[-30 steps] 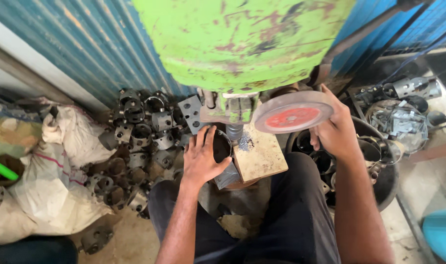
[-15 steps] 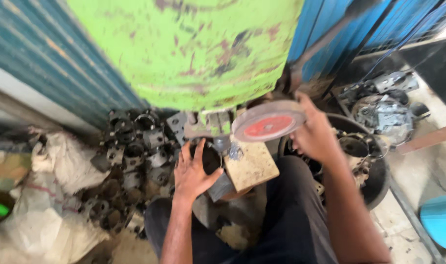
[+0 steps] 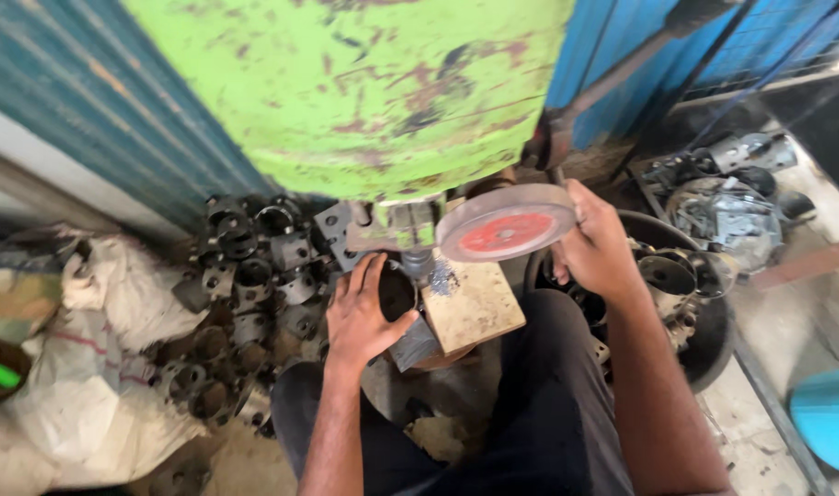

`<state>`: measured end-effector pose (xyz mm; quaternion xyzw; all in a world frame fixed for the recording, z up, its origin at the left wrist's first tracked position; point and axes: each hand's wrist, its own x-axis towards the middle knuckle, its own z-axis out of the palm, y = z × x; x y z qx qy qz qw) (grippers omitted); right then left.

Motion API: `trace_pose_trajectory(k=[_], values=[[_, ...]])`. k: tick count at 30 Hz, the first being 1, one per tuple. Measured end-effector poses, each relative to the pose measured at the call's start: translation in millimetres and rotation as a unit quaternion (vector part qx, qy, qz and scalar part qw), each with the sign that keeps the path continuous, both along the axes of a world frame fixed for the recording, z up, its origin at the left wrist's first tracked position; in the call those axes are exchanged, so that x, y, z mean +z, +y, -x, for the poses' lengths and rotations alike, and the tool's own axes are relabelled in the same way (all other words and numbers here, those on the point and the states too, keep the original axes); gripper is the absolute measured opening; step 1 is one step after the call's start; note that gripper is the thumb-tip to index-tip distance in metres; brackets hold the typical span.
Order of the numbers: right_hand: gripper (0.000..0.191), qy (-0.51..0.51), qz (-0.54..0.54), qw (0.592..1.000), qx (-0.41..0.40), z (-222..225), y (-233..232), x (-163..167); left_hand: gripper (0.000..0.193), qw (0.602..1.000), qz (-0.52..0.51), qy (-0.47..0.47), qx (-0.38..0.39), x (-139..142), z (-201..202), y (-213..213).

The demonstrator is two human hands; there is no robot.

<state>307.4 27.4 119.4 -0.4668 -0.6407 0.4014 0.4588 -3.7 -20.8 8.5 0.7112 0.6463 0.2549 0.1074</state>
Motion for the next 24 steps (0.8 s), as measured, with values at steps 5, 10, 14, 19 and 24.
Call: trace_pose_trajectory(k=[5,10,14,19,24], values=[[0.012,0.002,-0.032,0.999,0.012,-1,2,-2,0.103,1.0,0.02,0.007,0.001,2,-1,1],[0.016,0.008,-0.052,0.998,0.021,1,3,-3,0.107,0.999,0.035,0.021,0.001,2,-1,2],[0.016,0.004,-0.064,0.998,0.018,-2,4,-6,0.113,1.0,0.024,0.001,0.001,0,-1,3],[0.023,0.012,-0.077,0.997,0.028,-1,7,-7,0.106,1.0,0.002,-0.008,-0.002,-4,-1,4],[0.028,0.013,-0.06,0.998,0.034,4,1,12,0.1,1.0,-0.018,-0.013,-0.002,-5,-2,5]])
